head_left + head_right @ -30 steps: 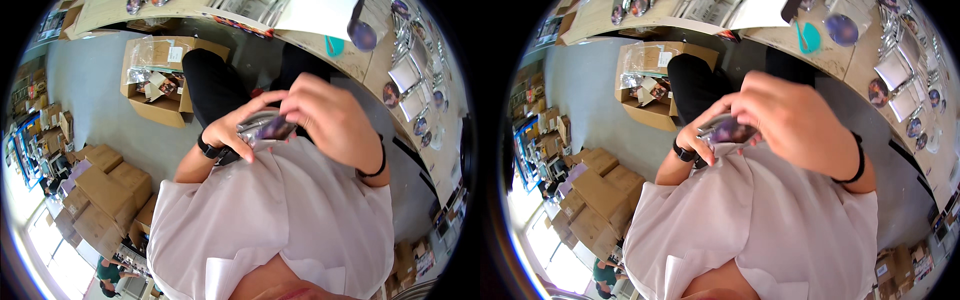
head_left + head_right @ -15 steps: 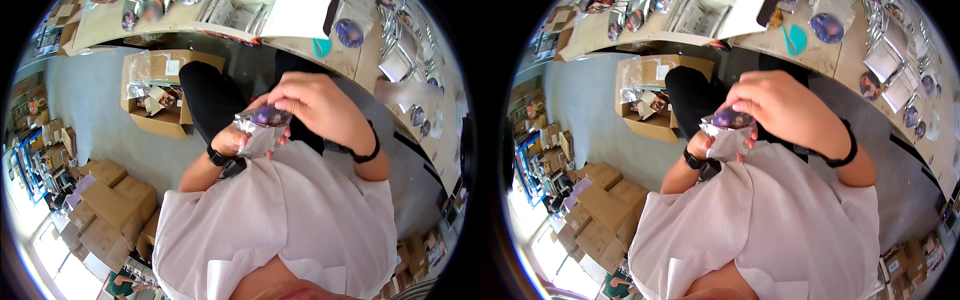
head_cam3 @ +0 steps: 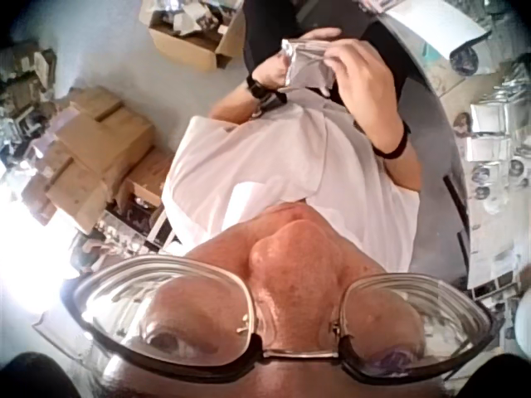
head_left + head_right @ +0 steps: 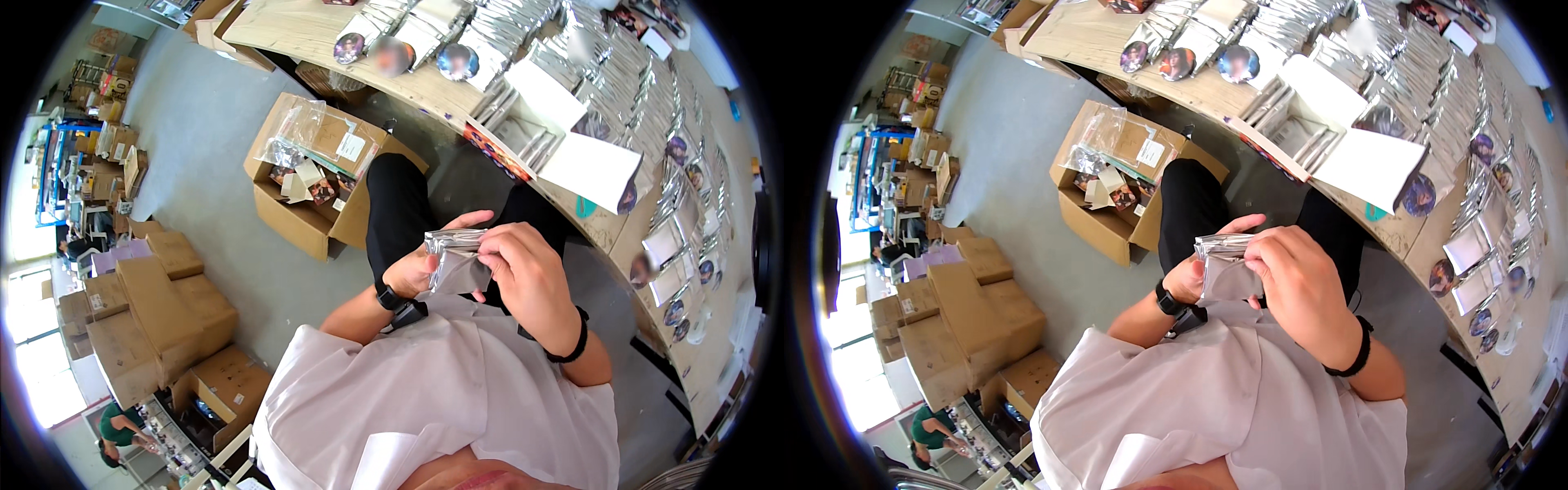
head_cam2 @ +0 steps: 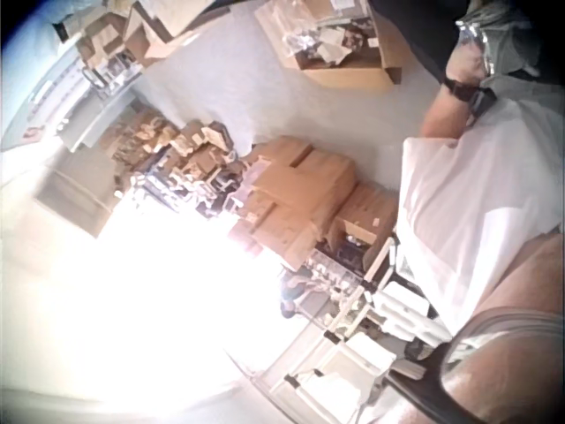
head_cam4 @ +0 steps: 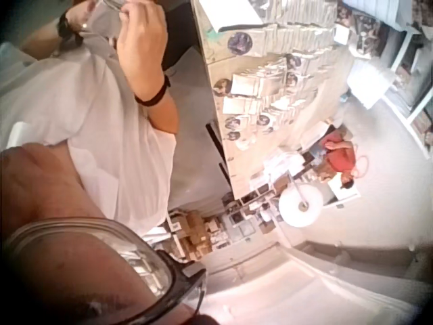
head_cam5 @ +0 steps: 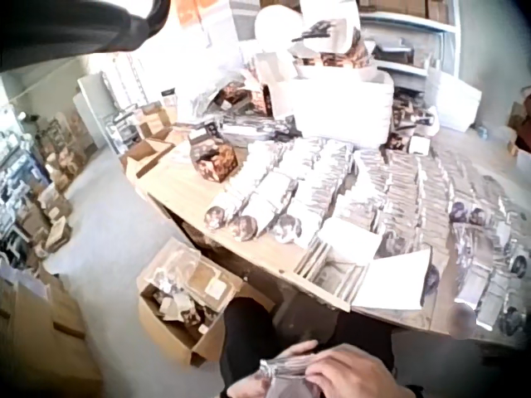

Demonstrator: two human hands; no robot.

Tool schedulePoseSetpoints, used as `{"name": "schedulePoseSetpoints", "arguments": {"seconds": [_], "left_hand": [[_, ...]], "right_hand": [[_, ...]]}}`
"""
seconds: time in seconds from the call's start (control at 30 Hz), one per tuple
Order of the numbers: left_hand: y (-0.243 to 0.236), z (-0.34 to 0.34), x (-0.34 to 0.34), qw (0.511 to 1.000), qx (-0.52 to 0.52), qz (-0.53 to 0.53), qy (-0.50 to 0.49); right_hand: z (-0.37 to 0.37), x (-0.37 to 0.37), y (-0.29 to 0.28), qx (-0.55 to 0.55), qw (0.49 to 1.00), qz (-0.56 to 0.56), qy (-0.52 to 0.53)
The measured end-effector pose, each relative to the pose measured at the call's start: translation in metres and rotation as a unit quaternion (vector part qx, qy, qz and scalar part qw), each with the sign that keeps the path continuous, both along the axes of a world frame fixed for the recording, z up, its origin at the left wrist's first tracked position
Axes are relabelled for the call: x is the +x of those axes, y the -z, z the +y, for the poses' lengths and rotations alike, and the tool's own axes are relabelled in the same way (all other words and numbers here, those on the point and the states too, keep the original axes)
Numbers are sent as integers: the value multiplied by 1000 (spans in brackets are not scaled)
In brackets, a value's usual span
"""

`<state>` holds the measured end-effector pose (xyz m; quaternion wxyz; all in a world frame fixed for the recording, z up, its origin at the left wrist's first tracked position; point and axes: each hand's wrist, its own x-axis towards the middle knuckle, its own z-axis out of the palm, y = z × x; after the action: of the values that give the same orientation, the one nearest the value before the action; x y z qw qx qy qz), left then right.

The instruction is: The person uses a blue blade tool to open and slice through silver packages, removes small badge items, places them into a small cardboard box, and organizes the stacks of packages on the table.

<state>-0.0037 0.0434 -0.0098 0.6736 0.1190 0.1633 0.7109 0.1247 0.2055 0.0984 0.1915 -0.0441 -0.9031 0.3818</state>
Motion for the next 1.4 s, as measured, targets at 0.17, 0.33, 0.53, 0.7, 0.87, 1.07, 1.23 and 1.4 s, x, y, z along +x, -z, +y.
{"name": "schedulePoseSetpoints", "arguments": {"seconds": [0.17,0.33,0.53,0.7,0.87,1.07,1.23,1.4], "left_hand": [[28,-14,-19,995,87,-45,-37],[60,-22,-41,993,18,-26,-114],[68,-47,-60,978,-35,-78,-188],[66,-88,-78,979,1,-72,-192],[89,-116,-89,967,21,-62,-248],[91,-113,-101,960,26,-64,-270],[79,-101,-120,965,35,-30,-257],[58,-81,-133,967,60,12,-248]], "right_hand": [[-14,-28,-48,-19,997,-76,0],[4,-99,-152,-48,991,-95,83],[131,-334,-179,-88,953,-281,-71],[186,-443,-81,-117,964,-235,37],[215,-495,-9,-148,946,-279,76],[232,-496,7,0,966,-217,141],[188,-455,-74,89,959,-243,112],[95,-337,-208,205,914,-330,-115]]}}
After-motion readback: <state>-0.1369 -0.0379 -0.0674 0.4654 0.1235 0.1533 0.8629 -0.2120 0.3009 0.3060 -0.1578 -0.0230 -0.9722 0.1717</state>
